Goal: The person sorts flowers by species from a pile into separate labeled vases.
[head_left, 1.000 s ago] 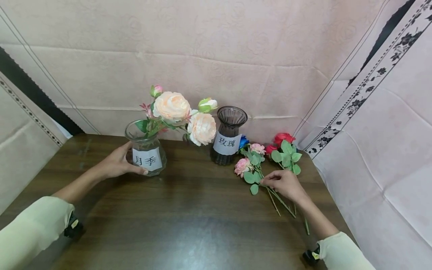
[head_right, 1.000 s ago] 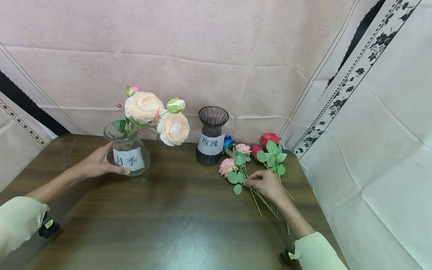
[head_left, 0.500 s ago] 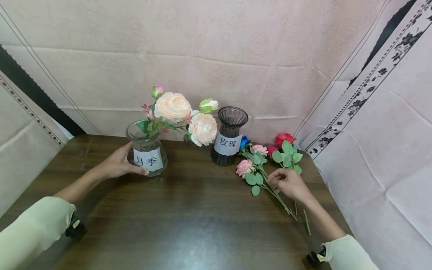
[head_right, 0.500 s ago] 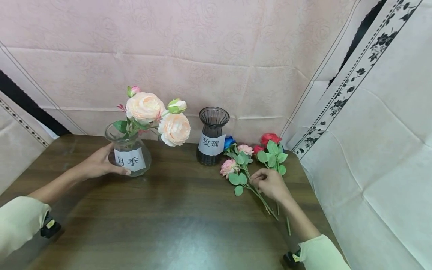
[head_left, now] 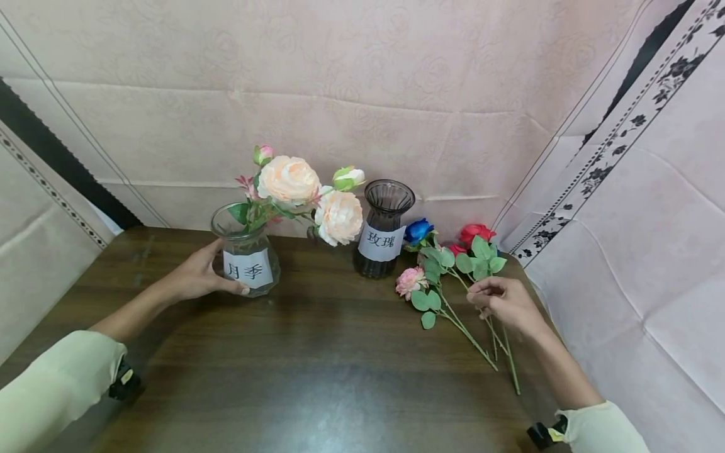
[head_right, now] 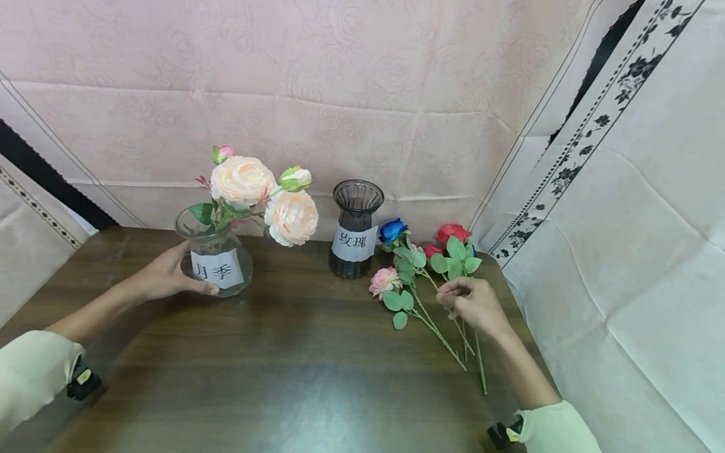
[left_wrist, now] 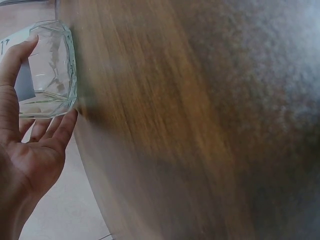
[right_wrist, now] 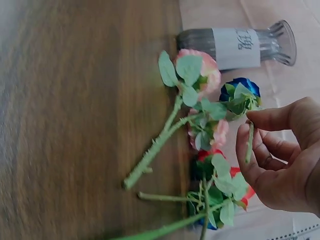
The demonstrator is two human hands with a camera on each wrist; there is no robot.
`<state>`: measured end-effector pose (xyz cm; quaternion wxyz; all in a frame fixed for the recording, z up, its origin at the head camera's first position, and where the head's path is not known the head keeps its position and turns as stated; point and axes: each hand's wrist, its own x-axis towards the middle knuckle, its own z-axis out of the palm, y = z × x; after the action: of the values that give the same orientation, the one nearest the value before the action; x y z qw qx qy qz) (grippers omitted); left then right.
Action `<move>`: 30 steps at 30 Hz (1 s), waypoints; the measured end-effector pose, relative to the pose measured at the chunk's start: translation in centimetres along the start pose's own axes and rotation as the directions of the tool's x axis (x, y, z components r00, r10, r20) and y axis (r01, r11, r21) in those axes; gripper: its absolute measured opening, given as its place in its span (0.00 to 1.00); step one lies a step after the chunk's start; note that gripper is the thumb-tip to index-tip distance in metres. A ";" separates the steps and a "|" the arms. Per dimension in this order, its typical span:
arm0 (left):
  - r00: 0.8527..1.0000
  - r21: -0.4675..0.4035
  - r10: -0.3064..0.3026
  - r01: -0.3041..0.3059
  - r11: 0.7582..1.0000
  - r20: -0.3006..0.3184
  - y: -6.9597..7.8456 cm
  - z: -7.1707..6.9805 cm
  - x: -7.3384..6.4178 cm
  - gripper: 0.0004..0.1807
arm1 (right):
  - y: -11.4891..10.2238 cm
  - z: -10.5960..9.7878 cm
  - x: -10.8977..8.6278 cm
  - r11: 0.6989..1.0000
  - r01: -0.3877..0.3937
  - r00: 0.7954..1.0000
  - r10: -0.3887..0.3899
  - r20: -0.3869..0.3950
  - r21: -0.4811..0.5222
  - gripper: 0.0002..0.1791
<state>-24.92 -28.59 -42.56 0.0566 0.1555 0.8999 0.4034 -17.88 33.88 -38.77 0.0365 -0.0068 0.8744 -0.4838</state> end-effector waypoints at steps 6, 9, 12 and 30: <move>1.000 -0.017 0.009 -0.009 1.000 0.007 0.0 0.0 0.0 0.58 | 1.0 -1.6 -0.4 0.993 -0.006 0.999 0.000 -0.054 -0.116 0.16; 1.000 -0.017 0.009 -0.009 1.000 0.007 0.0 0.0 0.0 0.57 | 1.4 -2.2 -0.7 0.994 -0.011 0.999 0.006 -0.052 -0.106 0.16; 1.000 -0.013 0.005 -0.005 1.000 0.006 0.0 -0.1 0.0 0.57 | 1.8 -2.7 -0.9 0.997 -0.009 0.999 0.005 -0.046 -0.081 0.17; 1.000 -0.020 0.002 -0.002 1.000 0.009 -0.1 -0.1 0.0 0.56 | 4.5 -2.9 -0.8 0.948 -0.055 0.985 0.000 -0.173 -0.314 0.11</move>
<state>-24.93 -28.75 -42.60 0.0617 0.1576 0.8955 0.4116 -17.23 38.73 -41.03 -0.0333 0.0412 0.9408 -0.3348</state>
